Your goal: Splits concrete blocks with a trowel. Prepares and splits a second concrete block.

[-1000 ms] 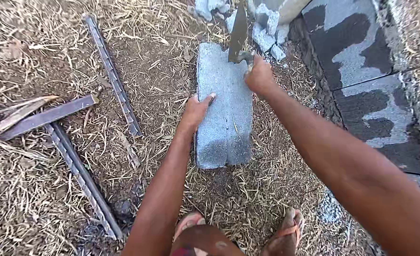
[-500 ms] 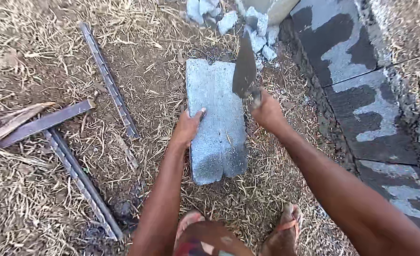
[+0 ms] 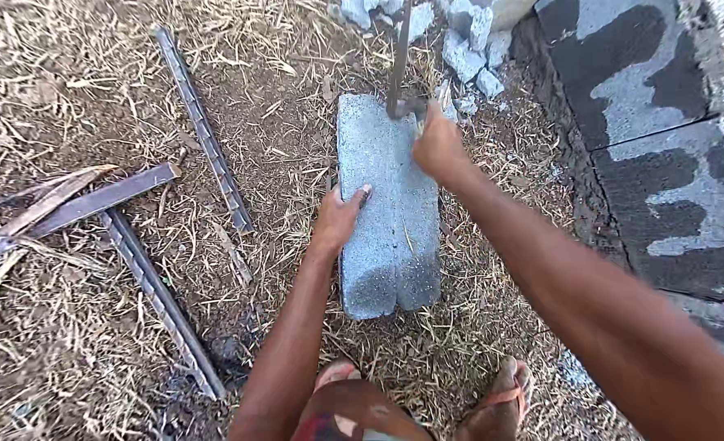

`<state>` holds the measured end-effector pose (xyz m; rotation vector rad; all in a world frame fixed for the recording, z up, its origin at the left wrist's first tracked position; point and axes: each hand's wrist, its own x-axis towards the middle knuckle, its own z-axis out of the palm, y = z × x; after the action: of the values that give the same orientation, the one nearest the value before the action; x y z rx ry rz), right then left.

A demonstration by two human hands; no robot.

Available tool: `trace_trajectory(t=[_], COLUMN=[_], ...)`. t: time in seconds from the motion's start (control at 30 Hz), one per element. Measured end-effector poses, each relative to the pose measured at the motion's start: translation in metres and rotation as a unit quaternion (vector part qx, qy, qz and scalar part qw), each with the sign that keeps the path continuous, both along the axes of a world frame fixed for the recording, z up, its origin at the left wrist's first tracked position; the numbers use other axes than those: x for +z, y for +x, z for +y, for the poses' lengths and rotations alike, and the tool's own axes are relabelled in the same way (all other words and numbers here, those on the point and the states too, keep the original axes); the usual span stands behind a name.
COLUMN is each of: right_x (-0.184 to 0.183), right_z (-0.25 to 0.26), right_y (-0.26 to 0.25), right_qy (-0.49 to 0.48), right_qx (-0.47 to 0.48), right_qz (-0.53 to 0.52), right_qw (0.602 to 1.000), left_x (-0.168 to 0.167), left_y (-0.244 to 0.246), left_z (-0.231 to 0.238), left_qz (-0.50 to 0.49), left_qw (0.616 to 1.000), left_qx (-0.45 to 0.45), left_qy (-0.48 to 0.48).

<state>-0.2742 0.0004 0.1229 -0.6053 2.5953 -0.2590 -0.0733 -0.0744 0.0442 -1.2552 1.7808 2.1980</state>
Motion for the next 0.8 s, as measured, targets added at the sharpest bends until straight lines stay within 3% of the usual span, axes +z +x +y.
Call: trace_trajectory(t=[0.07,0.17,0.27,0.37,0.43,0.53,0.6,0.7,0.8], right_x=[0.007,0.016,0.003,-0.002,-0.004,0.001,0.012,0.004,-0.003], right_z=[0.046,0.081,0.067,0.012,-0.002,0.052,0.077,0.070,0.012], right_y=[0.052,0.071,0.038,-0.014,-0.021,0.045,0.065,0.035,-0.023], right_qy=[-0.018,0.046,0.045,0.033,0.016,-0.018,0.040,0.050,0.032], right_qx=[0.006,-0.012,0.014,0.019,-0.001,-0.012,-0.022,0.011,0.009], right_qz=[-0.026,-0.071,-0.047,-0.022,-0.021,-0.017,-0.059,-0.043,-0.016], right_qw=[0.999,0.996,0.998,0.999,1.000,1.000,0.997,0.998,0.999], left_x=[-0.002,-0.006,-0.006,-0.002,0.001,-0.005,-0.006,-0.006,-0.003], left_y=[0.005,0.000,0.003,0.000,-0.002,0.003,-0.001,0.003,0.006], left_z=[-0.004,-0.003,-0.005,-0.005,-0.005,-0.006,-0.009,-0.004,-0.003], left_qz=[-0.004,0.008,0.005,-0.001,-0.002,0.004,0.003,-0.007,-0.006], left_qw=[1.000,1.000,1.000,1.000,1.000,1.000,1.000,1.000,1.000], left_qx=[-0.010,-0.014,-0.013,-0.007,-0.001,-0.007,-0.013,-0.015,-0.004], left_qy=[-0.009,-0.007,-0.002,0.009,0.011,-0.002,-0.011,-0.009,0.003])
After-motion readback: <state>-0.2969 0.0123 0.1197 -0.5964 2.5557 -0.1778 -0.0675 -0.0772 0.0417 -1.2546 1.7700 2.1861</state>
